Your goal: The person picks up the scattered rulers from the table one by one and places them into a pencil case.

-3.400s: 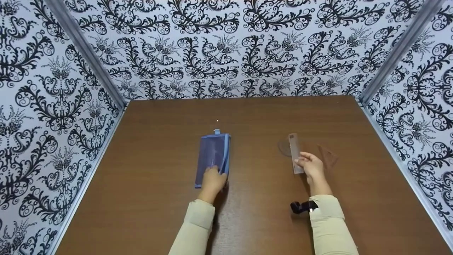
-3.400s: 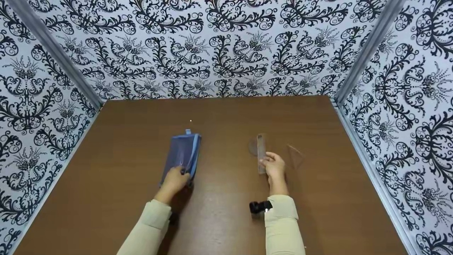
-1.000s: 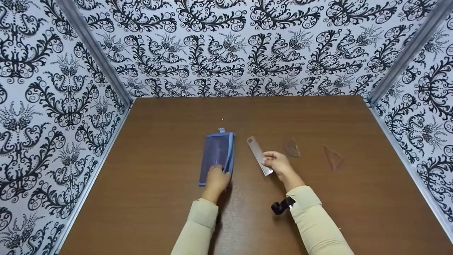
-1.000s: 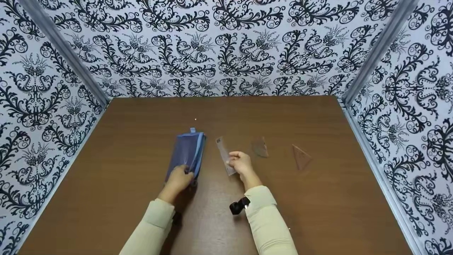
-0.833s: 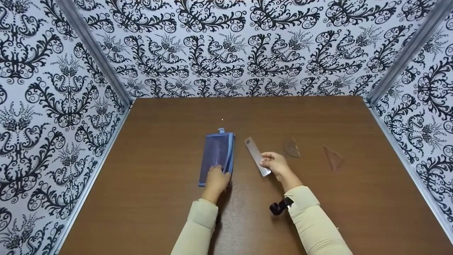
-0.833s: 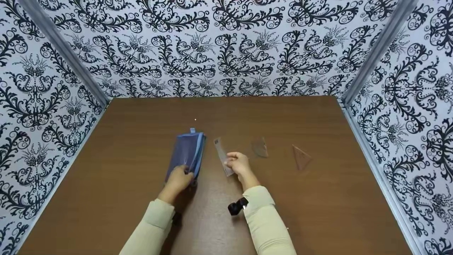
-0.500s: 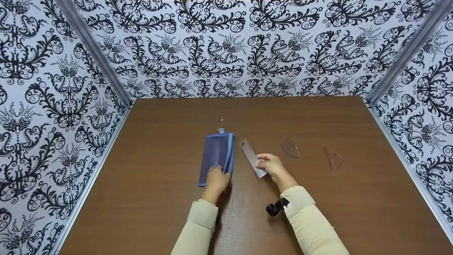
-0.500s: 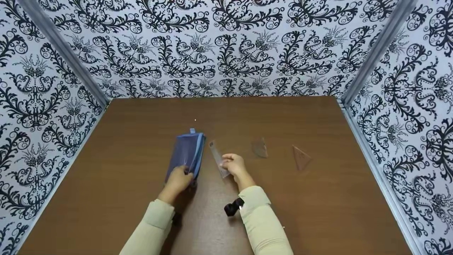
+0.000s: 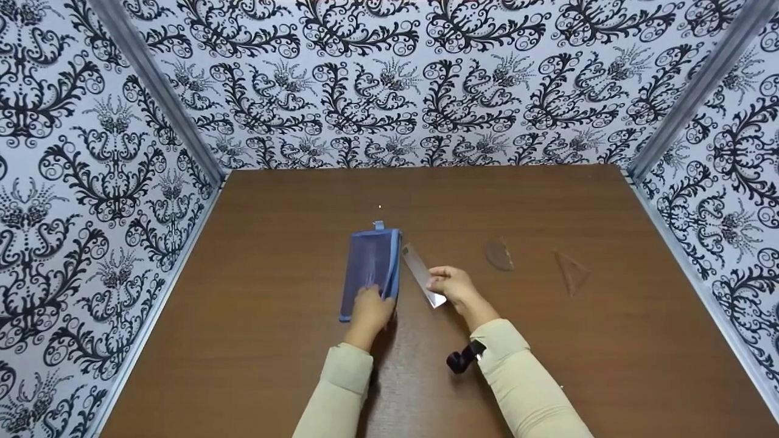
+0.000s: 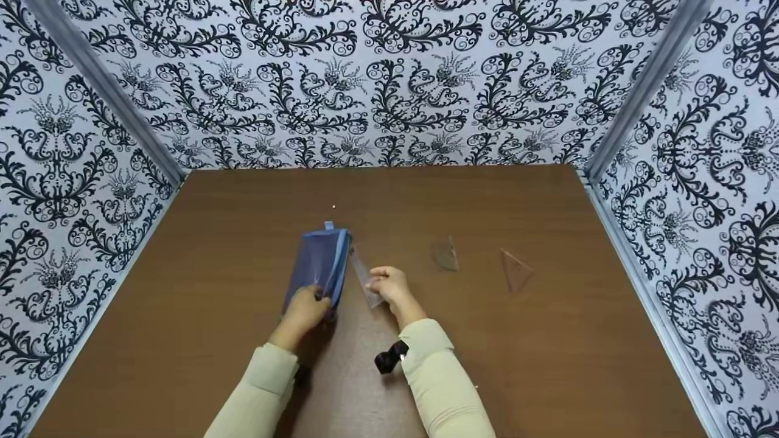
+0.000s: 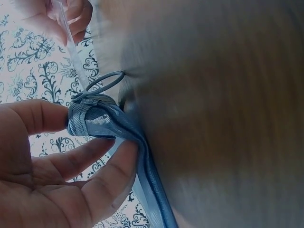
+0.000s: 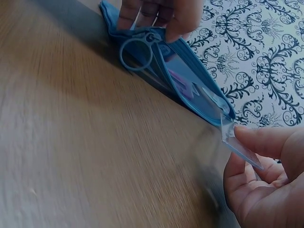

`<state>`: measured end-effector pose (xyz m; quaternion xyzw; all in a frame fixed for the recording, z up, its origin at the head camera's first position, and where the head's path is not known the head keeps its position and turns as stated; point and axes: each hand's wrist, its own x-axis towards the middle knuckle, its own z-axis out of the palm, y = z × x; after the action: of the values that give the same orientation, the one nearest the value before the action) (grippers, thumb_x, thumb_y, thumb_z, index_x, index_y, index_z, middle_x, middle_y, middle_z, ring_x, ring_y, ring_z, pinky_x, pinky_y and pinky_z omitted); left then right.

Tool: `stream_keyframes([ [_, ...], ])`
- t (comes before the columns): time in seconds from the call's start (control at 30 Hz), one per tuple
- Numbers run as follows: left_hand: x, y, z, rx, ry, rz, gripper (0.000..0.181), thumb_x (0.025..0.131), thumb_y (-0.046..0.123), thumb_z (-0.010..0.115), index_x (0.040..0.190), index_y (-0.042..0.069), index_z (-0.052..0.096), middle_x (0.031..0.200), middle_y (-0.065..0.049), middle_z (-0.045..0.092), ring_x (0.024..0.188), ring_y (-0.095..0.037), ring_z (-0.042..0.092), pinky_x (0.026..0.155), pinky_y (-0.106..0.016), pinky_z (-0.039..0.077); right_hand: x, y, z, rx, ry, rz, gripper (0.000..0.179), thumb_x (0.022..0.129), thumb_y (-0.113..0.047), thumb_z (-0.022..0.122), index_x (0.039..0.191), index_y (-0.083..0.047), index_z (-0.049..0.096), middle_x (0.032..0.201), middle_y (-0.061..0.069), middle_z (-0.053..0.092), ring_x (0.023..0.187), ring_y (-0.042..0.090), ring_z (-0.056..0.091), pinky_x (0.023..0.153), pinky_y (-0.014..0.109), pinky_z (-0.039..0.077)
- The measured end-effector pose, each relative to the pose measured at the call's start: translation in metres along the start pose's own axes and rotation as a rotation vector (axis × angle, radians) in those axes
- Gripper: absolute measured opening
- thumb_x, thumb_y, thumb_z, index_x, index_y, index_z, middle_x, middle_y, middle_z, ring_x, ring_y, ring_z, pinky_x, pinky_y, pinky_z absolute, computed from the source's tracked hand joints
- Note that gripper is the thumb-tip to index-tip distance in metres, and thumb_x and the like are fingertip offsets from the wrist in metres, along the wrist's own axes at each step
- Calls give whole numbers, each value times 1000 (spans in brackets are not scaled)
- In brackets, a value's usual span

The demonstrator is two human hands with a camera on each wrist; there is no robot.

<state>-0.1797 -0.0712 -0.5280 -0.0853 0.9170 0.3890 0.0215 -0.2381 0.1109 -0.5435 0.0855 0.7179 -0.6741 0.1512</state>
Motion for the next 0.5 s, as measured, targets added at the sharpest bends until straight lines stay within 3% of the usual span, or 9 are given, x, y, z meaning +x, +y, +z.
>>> stream_keyframes([
  [0.27, 1, -1, 1, -3, -18, -20, 49, 88, 15, 58, 129, -12, 52, 128, -32, 50, 118, -46, 51, 98, -50, 44, 1, 0, 9, -4, -1, -8, 40, 79, 13, 64, 118, 13, 58, 85, 9, 65, 77, 14, 60, 75, 24, 51],
  [0.5, 2, -1, 3, 28, 9, 1, 46, 86, 14, 60, 124, -13, 56, 120, -31, 55, 112, -45, 56, 95, -50, 46, 2, 0, 18, 32, -4, -12, 40, 78, 14, 63, 118, 15, 57, 87, 9, 64, 78, 13, 59, 72, 22, 50],
])
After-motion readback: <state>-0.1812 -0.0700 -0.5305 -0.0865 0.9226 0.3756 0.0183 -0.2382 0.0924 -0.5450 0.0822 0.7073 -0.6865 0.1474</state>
